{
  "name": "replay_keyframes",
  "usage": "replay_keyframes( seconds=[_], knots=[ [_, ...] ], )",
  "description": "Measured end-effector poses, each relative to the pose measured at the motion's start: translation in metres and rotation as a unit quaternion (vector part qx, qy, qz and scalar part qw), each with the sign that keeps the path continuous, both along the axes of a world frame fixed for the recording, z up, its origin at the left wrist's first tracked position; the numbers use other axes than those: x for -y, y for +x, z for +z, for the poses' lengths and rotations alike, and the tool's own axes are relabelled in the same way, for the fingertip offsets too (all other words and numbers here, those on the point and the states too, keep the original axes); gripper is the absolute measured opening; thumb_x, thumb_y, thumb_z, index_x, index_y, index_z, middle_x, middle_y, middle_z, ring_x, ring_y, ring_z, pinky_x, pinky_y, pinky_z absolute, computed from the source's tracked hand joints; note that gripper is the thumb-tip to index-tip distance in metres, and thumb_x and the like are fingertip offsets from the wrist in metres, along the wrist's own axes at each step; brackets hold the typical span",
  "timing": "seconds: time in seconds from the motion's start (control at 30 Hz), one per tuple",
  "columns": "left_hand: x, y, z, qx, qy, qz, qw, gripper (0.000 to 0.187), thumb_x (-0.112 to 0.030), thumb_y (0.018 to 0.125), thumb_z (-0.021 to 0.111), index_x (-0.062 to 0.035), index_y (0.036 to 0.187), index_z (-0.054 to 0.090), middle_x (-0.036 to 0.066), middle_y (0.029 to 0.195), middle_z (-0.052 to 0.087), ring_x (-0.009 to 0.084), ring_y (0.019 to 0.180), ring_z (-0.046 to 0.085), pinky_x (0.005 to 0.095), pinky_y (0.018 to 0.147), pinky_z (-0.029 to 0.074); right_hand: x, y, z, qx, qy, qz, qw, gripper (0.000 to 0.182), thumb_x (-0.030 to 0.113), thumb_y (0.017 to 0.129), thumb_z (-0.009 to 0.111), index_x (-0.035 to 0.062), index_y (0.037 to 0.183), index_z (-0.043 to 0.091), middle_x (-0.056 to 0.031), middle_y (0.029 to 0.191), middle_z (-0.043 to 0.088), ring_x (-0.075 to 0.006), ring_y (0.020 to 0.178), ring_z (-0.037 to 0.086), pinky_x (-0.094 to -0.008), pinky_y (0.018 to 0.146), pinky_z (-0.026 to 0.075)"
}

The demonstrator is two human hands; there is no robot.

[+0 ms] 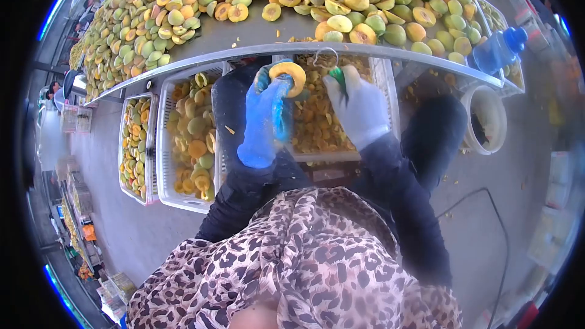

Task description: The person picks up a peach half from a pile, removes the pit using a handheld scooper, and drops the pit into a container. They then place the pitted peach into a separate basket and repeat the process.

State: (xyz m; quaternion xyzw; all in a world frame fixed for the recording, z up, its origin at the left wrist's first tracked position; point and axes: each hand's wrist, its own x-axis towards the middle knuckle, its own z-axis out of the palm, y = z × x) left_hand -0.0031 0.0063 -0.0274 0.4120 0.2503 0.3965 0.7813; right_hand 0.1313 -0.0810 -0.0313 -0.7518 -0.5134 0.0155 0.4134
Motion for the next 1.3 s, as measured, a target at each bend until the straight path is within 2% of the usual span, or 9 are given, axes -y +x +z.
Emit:
replay_keyframes(
  seconds=[0.6, 0.8, 0.87, 0.93, 1.0, 1.07, 1.13, 1.2, 1.3],
  knots=[
    [0.019, -0.015, 0.001, -0.003, -0.016, 0.004, 1.0, 0.029, -0.011, 0.09, 0.047, 0.0003, 0.117, 0.046, 0.01, 0.107, 0.054, 0.0161, 0.092, 0.058, 0.0278, 0.076, 0.052, 0.016, -0.03, 0.014, 0.176, -0.098, 0.034, 0.979, 0.024, 0.03, 0.09, 0.058, 0.009, 0.085, 0.049, -0.0106, 0.063, 0.061, -0.0295, 0.051, 0.062, -0.0396, 0.043, 0.048],
    [0.028, -0.02, -0.02, -0.236, 0.25, 0.137, 0.929, 0.028, -0.006, 0.088, 0.051, 0.003, 0.113, 0.044, 0.014, 0.101, 0.054, 0.0203, 0.089, 0.057, 0.0306, 0.076, 0.049, 0.009, -0.053, -0.01, 0.283, -0.24, -0.032, 0.928, 0.011, 0.018, 0.09, 0.053, 0.0089, 0.085, 0.05, -0.0064, 0.066, 0.061, -0.0241, 0.054, 0.065, -0.0356, 0.044, 0.049],
    [0.026, -0.037, -0.022, -0.314, 0.395, 0.207, 0.838, 0.029, -0.003, 0.087, 0.052, 0.0039, 0.114, 0.044, 0.017, 0.1, 0.055, 0.023, 0.09, 0.058, 0.0334, 0.078, 0.049, 0.004, -0.045, -0.032, 0.282, -0.271, -0.035, 0.919, 0.008, 0.015, 0.09, 0.051, 0.0087, 0.085, 0.05, -0.0061, 0.066, 0.062, -0.0233, 0.057, 0.066, -0.0357, 0.047, 0.05],
    [0.03, -0.061, 0.0, -0.294, 0.301, 0.226, 0.879, 0.029, -0.003, 0.086, 0.052, 0.0044, 0.113, 0.045, 0.019, 0.099, 0.056, 0.0268, 0.091, 0.059, 0.0367, 0.084, 0.047, 0.003, -0.006, -0.081, 0.171, -0.348, -0.082, 0.918, 0.014, 0.021, 0.09, 0.053, 0.0079, 0.087, 0.051, -0.009, 0.069, 0.064, -0.0282, 0.064, 0.067, -0.0399, 0.053, 0.052],
    [0.002, -0.107, 0.014, -0.437, 0.431, 0.283, 0.737, 0.026, -0.006, 0.085, 0.054, 0.005, 0.109, 0.05, 0.019, 0.101, 0.056, 0.0316, 0.09, 0.059, 0.039, 0.083, 0.047, 0.011, 0.018, -0.082, 0.142, -0.353, -0.063, 0.923, 0.023, 0.031, 0.091, 0.052, 0.0077, 0.091, 0.051, -0.0137, 0.071, 0.065, -0.0328, 0.065, 0.066, -0.0444, 0.056, 0.051],
    [-0.031, -0.143, 0.014, -0.522, 0.397, 0.293, 0.696, 0.029, -0.007, 0.084, 0.054, 0.0041, 0.11, 0.051, 0.022, 0.105, 0.056, 0.0332, 0.094, 0.058, 0.0404, 0.086, 0.046, 0.018, 0.015, -0.076, 0.104, -0.36, -0.048, 0.926, 0.033, 0.04, 0.091, 0.051, 0.0075, 0.095, 0.052, -0.0184, 0.072, 0.065, -0.0374, 0.065, 0.065, -0.0489, 0.059, 0.05],
    [-0.066, -0.16, -0.01, -0.644, 0.537, 0.274, 0.47, 0.032, -0.012, 0.084, 0.056, 0.0032, 0.113, 0.053, 0.023, 0.112, 0.057, 0.0349, 0.099, 0.057, 0.0429, 0.09, 0.043, 0.017, 0.013, -0.065, 0.069, -0.362, -0.033, 0.929, 0.031, 0.039, 0.09, 0.053, 0.0078, 0.095, 0.054, -0.0188, 0.072, 0.065, -0.0384, 0.068, 0.064, -0.0481, 0.061, 0.05],
    [-0.11, -0.109, -0.007, -0.512, 0.521, 0.218, 0.647, 0.04, -0.018, 0.085, 0.056, 0.0013, 0.12, 0.053, 0.023, 0.119, 0.055, 0.0367, 0.106, 0.055, 0.0447, 0.095, 0.04, 0.015, 0.01, -0.07, 0.036, -0.308, -0.02, 0.951, 0.026, 0.034, 0.089, 0.057, 0.0086, 0.091, 0.054, -0.019, 0.073, 0.064, -0.0392, 0.069, 0.063, -0.0488, 0.062, 0.049],
    [-0.174, -0.009, -0.032, -0.408, 0.585, 0.201, 0.671, 0.052, -0.02, 0.087, 0.052, 0.0016, 0.133, 0.042, 0.024, 0.123, 0.054, 0.0384, 0.112, 0.052, 0.0459, 0.096, 0.041, 0.006, -0.001, -0.06, -0.013, -0.2, 0.051, 0.978, 0.021, 0.028, 0.087, 0.061, 0.0086, 0.088, 0.054, -0.0188, 0.076, 0.062, -0.0393, 0.071, 0.061, -0.0478, 0.06, 0.047]
  ],
)
